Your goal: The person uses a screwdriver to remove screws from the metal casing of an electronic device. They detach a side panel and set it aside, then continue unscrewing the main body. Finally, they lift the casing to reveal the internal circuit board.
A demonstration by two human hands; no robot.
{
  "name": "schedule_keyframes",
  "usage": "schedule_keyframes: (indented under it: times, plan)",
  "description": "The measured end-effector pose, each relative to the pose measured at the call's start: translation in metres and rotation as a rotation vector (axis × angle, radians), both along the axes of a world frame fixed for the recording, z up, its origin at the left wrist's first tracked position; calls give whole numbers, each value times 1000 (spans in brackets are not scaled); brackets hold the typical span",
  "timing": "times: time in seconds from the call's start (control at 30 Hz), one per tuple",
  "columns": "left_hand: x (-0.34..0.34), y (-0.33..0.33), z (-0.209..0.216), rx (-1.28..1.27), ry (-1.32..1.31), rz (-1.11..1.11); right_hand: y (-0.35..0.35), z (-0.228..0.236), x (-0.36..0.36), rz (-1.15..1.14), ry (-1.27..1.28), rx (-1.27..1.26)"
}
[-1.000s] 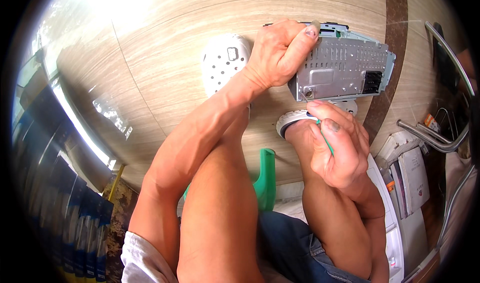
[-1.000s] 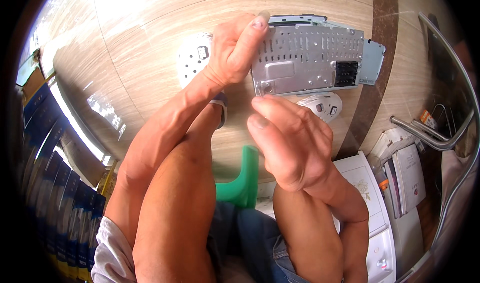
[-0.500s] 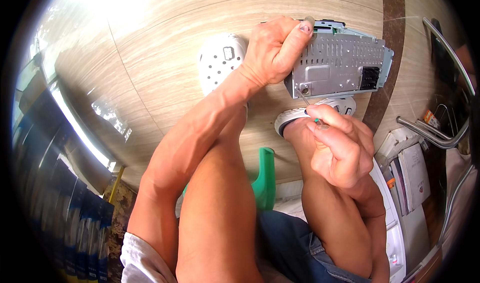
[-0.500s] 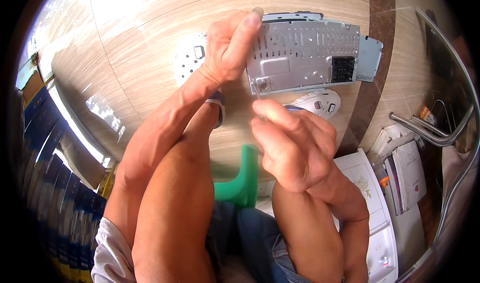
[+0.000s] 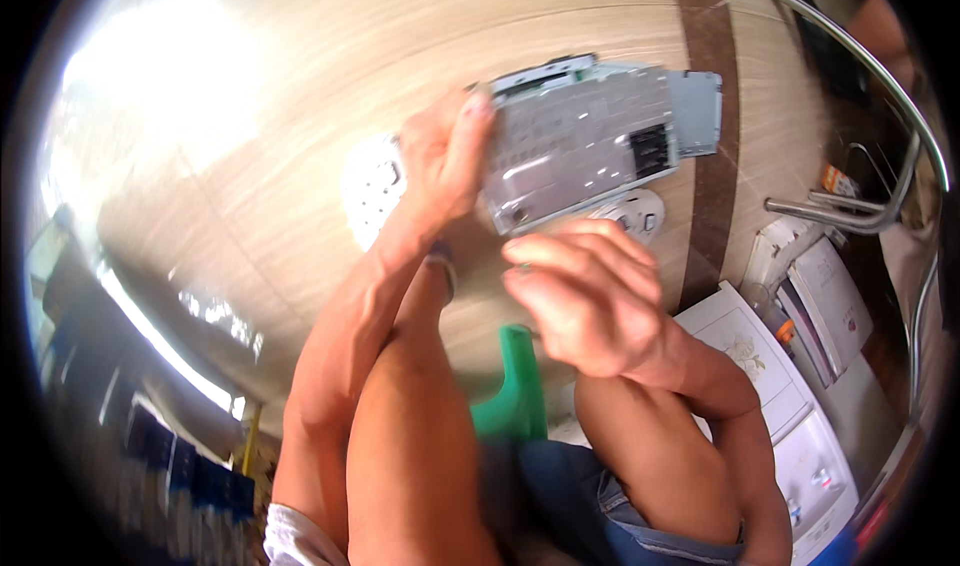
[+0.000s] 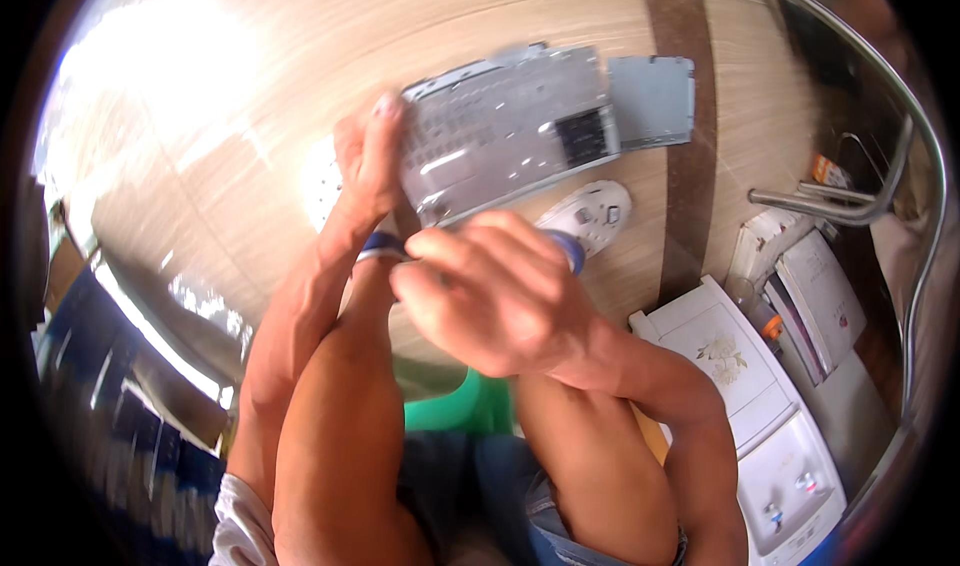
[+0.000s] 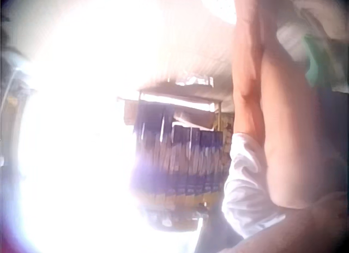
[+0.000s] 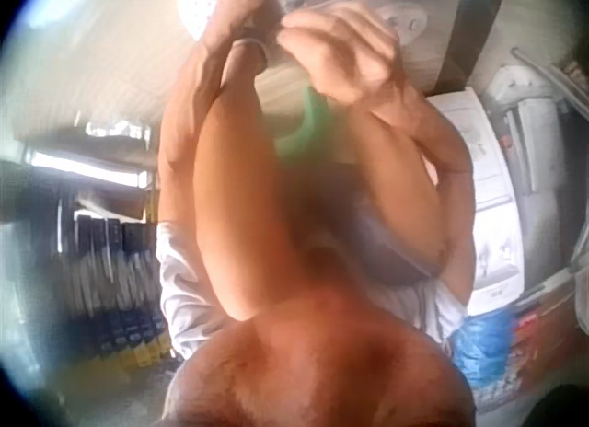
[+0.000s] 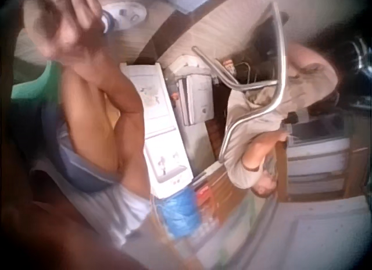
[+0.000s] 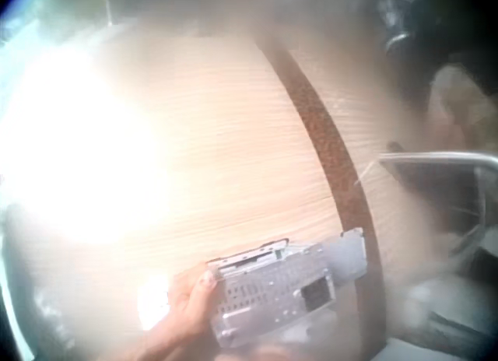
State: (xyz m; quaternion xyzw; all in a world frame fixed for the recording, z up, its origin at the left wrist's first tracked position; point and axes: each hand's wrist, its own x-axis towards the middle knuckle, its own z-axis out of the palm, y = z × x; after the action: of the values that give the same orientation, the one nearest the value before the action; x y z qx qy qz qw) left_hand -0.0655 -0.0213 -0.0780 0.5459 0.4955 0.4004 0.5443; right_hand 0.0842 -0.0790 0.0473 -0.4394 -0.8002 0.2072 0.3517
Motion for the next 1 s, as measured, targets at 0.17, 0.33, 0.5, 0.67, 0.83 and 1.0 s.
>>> schedule_keyframes:
  times: [0.17, 0.33, 0.5, 0.67, 0.83, 1.0]
  plan:
    - [-1, -12, -1, -87, 22, 30, 4, 23, 17, -135, 214, -13]
    - [-7, -9, -19, -258, -57, 216, -13, 14, 101, -588, 411, -127]
    - [1, -2, -17, -158, -121, 112, -39, -75, 232, -1315, 167, -690]
    - [-8, -2, -22, -165, -176, 140, -52, -143, 246, -1085, -125, -659]
    - [-10, 0, -14, -273, -102, 117, -54, -164, 252, -1011, -257, -613]
    - [-8, -5, -17, -288, -224, 180, -55, -178, 252, -978, -267, -627]
